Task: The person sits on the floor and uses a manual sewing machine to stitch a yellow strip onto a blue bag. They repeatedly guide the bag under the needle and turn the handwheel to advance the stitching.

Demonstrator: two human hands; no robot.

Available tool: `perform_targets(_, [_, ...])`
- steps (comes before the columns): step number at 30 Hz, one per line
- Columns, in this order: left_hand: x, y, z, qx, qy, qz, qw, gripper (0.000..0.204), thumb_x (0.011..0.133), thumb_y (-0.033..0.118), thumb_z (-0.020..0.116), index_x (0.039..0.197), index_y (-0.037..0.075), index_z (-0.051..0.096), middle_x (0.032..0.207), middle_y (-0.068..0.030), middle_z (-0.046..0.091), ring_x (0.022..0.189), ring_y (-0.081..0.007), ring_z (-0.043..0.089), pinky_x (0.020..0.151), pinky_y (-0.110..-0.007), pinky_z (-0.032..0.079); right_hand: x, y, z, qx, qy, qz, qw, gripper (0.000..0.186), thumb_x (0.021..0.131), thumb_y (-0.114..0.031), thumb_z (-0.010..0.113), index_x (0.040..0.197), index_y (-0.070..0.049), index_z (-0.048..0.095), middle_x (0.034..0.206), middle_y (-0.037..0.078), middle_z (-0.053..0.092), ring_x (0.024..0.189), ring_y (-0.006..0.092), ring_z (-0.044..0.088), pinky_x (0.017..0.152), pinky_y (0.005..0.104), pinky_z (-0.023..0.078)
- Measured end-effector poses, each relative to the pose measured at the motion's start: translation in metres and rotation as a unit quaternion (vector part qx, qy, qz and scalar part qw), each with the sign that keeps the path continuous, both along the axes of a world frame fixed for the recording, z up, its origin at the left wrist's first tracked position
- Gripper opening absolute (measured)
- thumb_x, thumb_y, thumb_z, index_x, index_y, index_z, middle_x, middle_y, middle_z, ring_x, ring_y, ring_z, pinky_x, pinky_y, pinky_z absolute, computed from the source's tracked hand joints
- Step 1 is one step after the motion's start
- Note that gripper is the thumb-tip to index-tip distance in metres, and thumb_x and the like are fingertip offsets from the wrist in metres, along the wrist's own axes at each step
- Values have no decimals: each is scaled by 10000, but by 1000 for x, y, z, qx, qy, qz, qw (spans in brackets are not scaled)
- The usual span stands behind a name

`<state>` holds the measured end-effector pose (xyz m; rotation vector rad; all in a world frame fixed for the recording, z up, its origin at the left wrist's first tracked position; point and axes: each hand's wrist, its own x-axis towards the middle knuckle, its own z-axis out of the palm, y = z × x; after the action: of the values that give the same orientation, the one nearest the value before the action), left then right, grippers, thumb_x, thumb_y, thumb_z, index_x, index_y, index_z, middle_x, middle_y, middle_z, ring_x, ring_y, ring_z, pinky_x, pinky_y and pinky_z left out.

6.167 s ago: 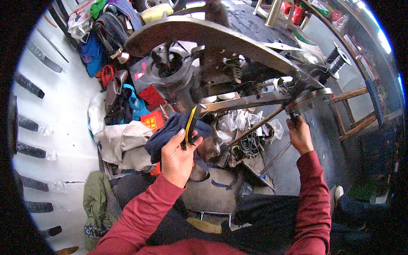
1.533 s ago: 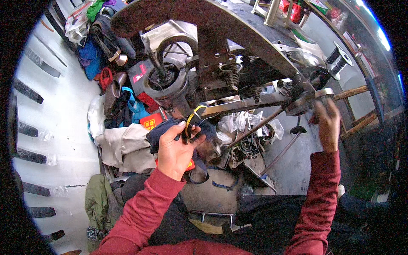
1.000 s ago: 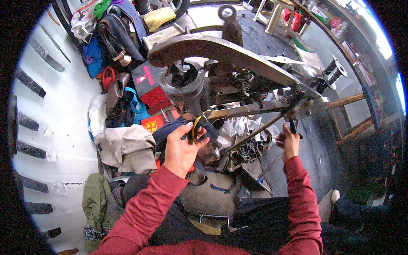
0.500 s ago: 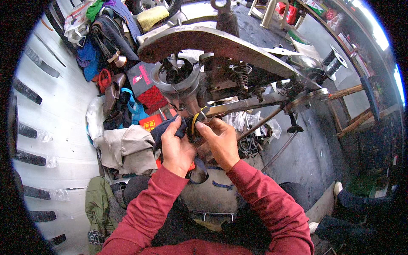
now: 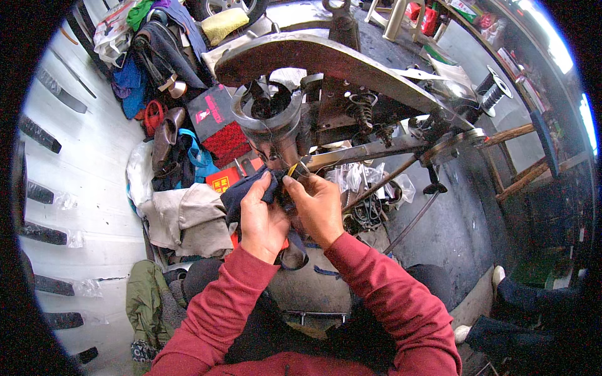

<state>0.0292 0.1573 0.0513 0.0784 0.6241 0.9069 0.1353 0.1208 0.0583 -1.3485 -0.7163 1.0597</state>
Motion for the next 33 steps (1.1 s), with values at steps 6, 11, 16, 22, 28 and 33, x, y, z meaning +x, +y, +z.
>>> perform_targets(6, [-1, -1, 2, 14, -25, 16, 999, 259, 1005, 240, 541, 1158, 48, 624, 1130, -98, 685, 1060, -259, 650, 1004, -424, 485, -6, 2, -12, 8, -44, 9, 999, 206, 933, -143, 683, 1001, 51, 693, 862, 18, 703, 785, 56, 570, 702, 272, 507])
perform_targets(11, [-3, 1, -1, 7, -20, 15, 1000, 251, 1002, 225, 550, 1155, 40, 623, 1134, -102, 684, 1051, -255, 653, 989, -415, 495, -7, 4, -20, -8, -96, -3, 995, 219, 883, -139, 705, 1002, 44, 687, 857, 98, 733, 779, 93, 634, 704, 303, 526])
perform_targets(16, [-2, 0, -3, 31, -2, 0, 1000, 246, 999, 228, 563, 1142, 39, 626, 1120, -108, 685, 1038, -247, 654, 972, -408, 504, -11, 2, -22, 16, -175, -16, 984, 144, 873, -6, 676, 1008, 45, 668, 876, 22, 700, 797, 65, 605, 701, 268, 523])
perform_targets(22, [1, -1, -6, 45, 9, 31, 998, 242, 990, 229, 587, 1142, 46, 630, 1114, -101, 684, 1018, -230, 656, 957, -387, 510, -16, 1, -27, 36, -259, -6, 965, 173, 860, 7, 670, 1031, 31, 673, 854, 61, 718, 788, 82, 642, 687, 273, 533])
perform_targets(28, [2, -4, -5, 48, 7, 37, 998, 225, 984, 224, 599, 1130, 57, 638, 1112, -84, 678, 1024, -215, 646, 958, -378, 504, -14, 3, -27, 29, -258, 9, 966, 160, 848, -4, 680, 1001, 42, 690, 834, 77, 723, 771, 89, 649, 675, 280, 536])
perform_targets(33, [1, -3, -4, 43, 6, 47, 998, 198, 982, 215, 595, 1090, 57, 641, 1087, -73, 676, 1014, -207, 637, 958, -377, 494, -12, 2, -26, 42, -255, 12, 966, 145, 849, -21, 685, 978, 45, 698, 813, 84, 720, 770, 84, 642, 669, 291, 537])
